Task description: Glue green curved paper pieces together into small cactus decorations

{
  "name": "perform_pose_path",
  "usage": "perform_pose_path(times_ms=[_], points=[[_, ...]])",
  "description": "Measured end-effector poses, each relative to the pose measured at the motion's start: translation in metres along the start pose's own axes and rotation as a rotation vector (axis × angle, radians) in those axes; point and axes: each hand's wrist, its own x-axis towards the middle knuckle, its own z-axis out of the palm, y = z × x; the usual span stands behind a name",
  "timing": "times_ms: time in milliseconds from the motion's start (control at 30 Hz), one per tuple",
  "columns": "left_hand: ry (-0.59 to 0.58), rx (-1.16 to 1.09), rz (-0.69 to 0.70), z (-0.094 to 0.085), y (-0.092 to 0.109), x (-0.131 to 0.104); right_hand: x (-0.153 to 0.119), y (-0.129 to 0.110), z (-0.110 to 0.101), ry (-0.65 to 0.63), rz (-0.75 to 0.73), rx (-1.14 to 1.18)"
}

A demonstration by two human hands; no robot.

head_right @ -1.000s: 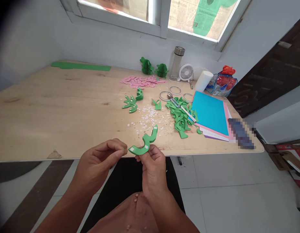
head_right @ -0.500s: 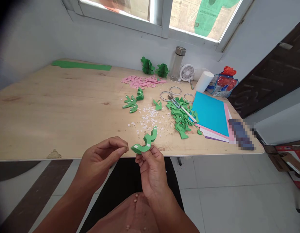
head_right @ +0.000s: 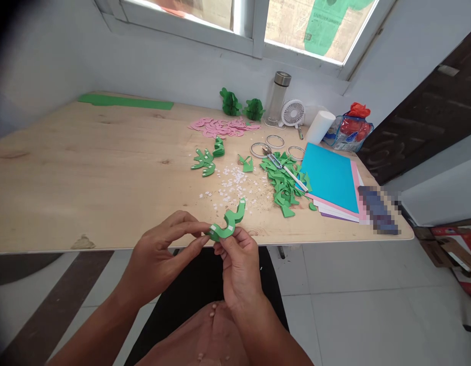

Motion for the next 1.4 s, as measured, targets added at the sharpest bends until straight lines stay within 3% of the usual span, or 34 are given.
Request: perform_pose_path(times_ms=[333,667,1067,1400], points=[[-0.068,0.178,0.116,-0.0041,-0.0048,0.0028,-0.0005,-0.0008,0.0015,0.045,-0.028,-0.039],[-0.075,0.196,0.183,-0.0059,-0.0058,0.0026,-0.0011,-0.0012,0.0014,0.046,-0.026,-0.025],[-0.089,0.182,0.174,-0.006,-0.0053,0.0042,0.0,0.0007,-0.0011,0.025,0.0,0.015],[-0.185,0.196,0.076,-0.0085,-0.0057,0.0059,0.0,0.0015,-0.0007,0.047,0.008,-0.012]])
